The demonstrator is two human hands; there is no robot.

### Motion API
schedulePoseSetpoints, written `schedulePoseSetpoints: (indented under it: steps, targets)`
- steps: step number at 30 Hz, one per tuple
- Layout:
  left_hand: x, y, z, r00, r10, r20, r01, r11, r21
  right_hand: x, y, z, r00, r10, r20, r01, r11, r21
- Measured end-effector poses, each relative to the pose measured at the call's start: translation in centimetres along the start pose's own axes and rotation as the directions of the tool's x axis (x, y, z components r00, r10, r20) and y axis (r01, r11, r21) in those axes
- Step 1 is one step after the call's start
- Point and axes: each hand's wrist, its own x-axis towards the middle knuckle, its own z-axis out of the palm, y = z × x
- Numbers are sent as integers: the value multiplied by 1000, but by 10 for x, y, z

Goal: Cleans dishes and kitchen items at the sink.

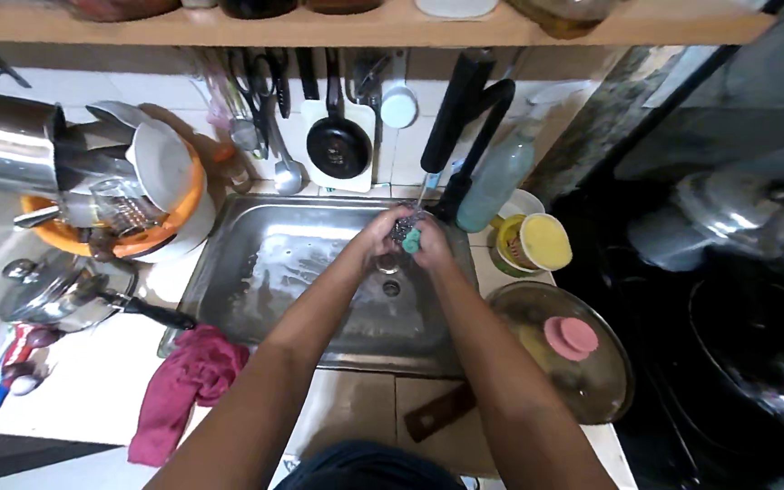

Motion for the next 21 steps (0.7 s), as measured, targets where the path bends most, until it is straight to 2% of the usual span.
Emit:
schedulePoseSetpoints:
  steps: [3, 7, 11, 15, 19, 21]
  targets:
    - [1, 4, -15, 995, -37, 97, 39, 999, -17, 5, -5, -3, 998, -32, 55, 43, 974, -221]
    - [1, 8, -21, 998, 56, 11, -56, 998, -8, 7, -25, -12, 992, 28, 126, 39, 864, -501]
    - [6, 2, -8, 993, 114, -20, -112, 989, 97, -2, -47, -21, 999, 8, 31, 19, 621, -784]
    - [23, -12, 11, 994, 105, -39, -92, 965, 246, -5, -45, -37, 1000, -8, 5, 9, 568, -823]
    - [31, -16, 23, 989, 131, 69, -147, 833, 533, -10, -36, -53, 999, -36, 13, 32, 587, -809]
    - [36, -18, 23, 989, 138, 43, -134, 761, 635, -14, -32, -57, 999, -39, -3, 21, 595, -803]
